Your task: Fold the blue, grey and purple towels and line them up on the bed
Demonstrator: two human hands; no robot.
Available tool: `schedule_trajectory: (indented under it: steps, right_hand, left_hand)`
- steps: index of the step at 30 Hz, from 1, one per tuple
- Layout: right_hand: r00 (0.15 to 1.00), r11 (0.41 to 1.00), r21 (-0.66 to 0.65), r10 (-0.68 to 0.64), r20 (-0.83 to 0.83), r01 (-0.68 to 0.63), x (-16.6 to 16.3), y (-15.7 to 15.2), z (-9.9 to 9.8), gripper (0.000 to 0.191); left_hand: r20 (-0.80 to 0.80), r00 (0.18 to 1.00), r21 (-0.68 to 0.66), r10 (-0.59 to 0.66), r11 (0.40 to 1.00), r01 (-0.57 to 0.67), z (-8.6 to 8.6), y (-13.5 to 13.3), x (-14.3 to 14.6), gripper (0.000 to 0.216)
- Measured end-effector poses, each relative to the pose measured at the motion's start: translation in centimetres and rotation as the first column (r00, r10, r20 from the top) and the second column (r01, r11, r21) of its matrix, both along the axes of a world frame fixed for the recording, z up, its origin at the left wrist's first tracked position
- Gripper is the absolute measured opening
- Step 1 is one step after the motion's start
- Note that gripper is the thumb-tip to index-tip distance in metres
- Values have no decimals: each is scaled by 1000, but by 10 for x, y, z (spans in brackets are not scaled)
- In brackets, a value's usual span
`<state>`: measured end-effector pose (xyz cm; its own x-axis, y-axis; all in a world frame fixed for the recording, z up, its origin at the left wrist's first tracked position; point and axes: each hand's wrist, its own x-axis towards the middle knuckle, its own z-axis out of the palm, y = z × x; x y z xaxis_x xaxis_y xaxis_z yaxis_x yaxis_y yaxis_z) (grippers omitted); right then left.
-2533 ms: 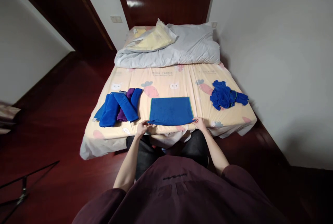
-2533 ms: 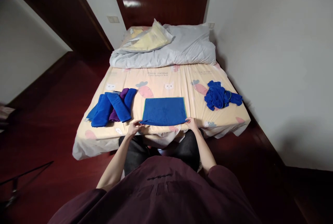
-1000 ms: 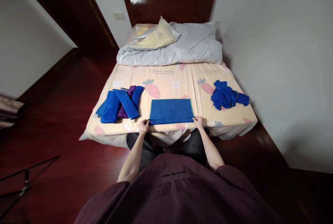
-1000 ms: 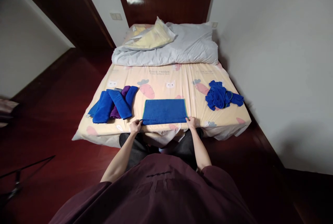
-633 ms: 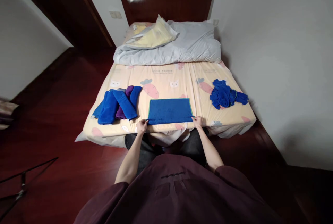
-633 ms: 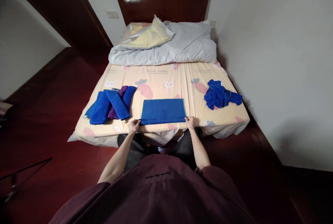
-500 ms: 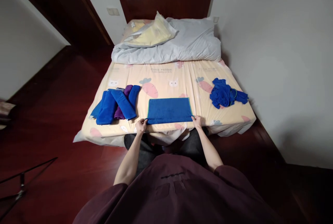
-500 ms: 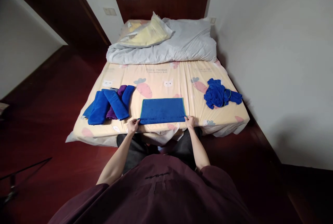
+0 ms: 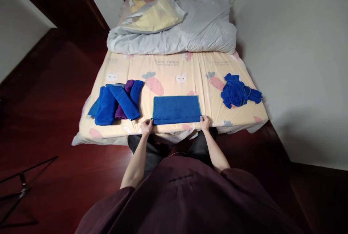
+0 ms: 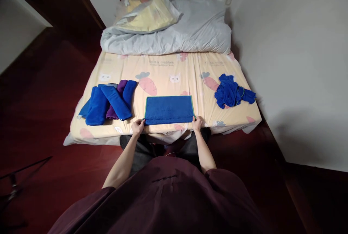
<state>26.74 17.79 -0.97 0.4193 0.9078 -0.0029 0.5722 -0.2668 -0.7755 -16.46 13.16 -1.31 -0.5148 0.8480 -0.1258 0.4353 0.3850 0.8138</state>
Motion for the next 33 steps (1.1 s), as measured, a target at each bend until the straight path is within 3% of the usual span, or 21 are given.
schedule_trajectory:
  steps: [12, 33]
  right_hand:
    - [999, 997, 69, 48, -20, -46, 10, 0, 14, 35]
    - [1000, 1000, -15, 8, 14, -8, 6, 14, 15, 20]
  left_hand:
    - [3, 999, 84, -41, 996, 40, 17, 1, 5, 27]
    - [-95, 994, 41, -56, 997, 60, 21, 2, 9, 18]
